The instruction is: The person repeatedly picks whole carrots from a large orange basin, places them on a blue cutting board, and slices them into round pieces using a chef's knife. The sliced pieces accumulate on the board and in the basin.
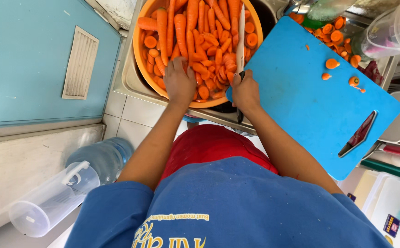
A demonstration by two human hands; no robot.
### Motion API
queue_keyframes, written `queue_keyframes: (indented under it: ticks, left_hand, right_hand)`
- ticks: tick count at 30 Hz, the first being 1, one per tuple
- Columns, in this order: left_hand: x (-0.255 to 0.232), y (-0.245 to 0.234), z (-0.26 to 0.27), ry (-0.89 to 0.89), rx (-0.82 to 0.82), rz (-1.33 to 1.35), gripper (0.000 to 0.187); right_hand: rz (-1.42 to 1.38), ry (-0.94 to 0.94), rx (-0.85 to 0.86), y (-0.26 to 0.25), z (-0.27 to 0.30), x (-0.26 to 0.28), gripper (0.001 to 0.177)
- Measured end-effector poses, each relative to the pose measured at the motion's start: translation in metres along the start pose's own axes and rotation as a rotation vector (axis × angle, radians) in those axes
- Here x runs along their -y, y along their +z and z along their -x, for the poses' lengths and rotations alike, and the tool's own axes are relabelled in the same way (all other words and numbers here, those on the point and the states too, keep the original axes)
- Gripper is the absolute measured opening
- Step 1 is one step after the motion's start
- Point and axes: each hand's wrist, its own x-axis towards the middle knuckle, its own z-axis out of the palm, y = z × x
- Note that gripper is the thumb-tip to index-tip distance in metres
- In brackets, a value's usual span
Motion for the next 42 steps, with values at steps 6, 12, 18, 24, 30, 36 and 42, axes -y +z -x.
queue_keyframes:
  ticks: [6,12,18,24,30,36,42]
  left_hand:
    - [-0.001,0.017,-0.011,-0.093,0.333,0.017,0.05]
    - [-0.008,-0.002,-0.009,-0.239,0.213,0.187,0.04]
    - [-0.023,-0.041,-0.01,-0.122,0.031,0.269,0.04]
    - [-0.025,-0.033,-0.003,-0.186,0.319,0.196,0.048]
    - [-0.004,-0.023,-0.009,-0.237,0.372,0.164,0.036]
    - [-0.058,-0.087,0.004,-0.205,0.173,0.31,0.044]
    - [-0.14,-0.064,0.036,0.189,0.503,0.886,0.037]
  right_hand:
    - [-0.093,-0.008,0.014,-0.005,0.003,-0.01,0.033]
    - [-0.083,-0.05,0.028,-0.022,0.02,-0.014,0.026]
    - [-0.059,-0.032,-0.034,-0.053,0.049,-0.034,0.021]
    - [-0.126,0.122,-0.079,-0.078,0.07,-0.068,0.02]
    - [-0.191,0.194,-0.111,-0.086,0.087,-0.102,0.019]
    - [-0.258,0.127,-0.209,-0.094,0.104,-0.102,0.019]
    - [-0.225,0.084,-0.229,-0.104,0.111,-0.105,0.026]
